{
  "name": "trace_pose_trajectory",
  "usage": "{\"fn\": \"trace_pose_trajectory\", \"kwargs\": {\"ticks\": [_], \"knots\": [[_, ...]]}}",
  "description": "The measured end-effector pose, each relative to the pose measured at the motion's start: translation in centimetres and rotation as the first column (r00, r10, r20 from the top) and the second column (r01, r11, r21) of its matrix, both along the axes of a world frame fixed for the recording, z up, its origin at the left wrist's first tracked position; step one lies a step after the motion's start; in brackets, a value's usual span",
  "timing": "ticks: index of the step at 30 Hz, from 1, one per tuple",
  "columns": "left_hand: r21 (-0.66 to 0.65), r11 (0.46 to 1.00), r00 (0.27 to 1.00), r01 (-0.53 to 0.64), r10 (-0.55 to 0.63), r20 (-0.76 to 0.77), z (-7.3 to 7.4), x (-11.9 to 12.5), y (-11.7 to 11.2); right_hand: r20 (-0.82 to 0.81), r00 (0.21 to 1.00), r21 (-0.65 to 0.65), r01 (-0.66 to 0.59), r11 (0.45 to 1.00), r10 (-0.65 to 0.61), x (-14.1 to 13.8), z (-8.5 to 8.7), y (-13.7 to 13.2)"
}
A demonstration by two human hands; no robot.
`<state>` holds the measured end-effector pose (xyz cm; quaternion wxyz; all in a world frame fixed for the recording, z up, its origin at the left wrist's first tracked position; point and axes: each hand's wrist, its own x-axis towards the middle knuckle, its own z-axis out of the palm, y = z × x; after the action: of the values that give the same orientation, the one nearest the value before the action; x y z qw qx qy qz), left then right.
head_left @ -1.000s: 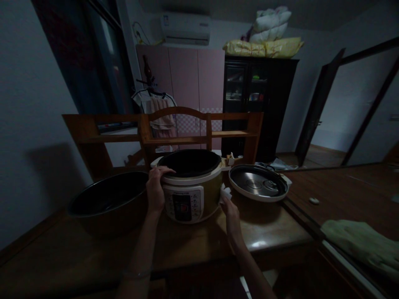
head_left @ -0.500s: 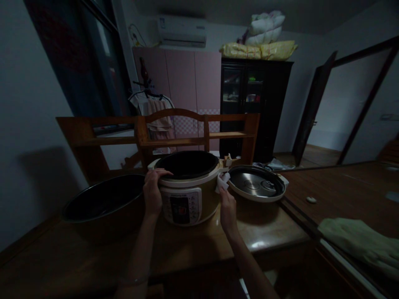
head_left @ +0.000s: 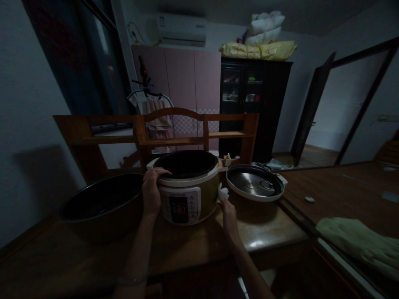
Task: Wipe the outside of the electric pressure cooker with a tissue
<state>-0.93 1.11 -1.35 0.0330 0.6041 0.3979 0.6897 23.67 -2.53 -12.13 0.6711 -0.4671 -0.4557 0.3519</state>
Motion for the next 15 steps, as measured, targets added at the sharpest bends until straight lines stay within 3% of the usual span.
{"fn": "trace_pose_trajectory", "kwargs": {"ticks": [10, 12, 15], "knots": [[0.015, 1.0, 1.0, -0.001, 0.0, 0.027, -0.2, 0.0, 0.4, 0.022, 0.997, -0.078, 0.079, 0.994, -0.078, -0.8, -3.1, -2.4], [0.02, 1.0, 0.999, -0.003, 0.002, 0.032, -0.2, 0.1, 0.4, 0.011, 0.996, -0.068, 0.091, 0.994, -0.09, -1.1, -2.8, -3.0], [0.021, 1.0, 1.0, 0.0, -0.001, 0.022, -0.1, 0.1, 0.3, -0.032, 0.994, -0.019, 0.101, 0.995, -0.102, -1.1, -0.8, -3.2]]}}
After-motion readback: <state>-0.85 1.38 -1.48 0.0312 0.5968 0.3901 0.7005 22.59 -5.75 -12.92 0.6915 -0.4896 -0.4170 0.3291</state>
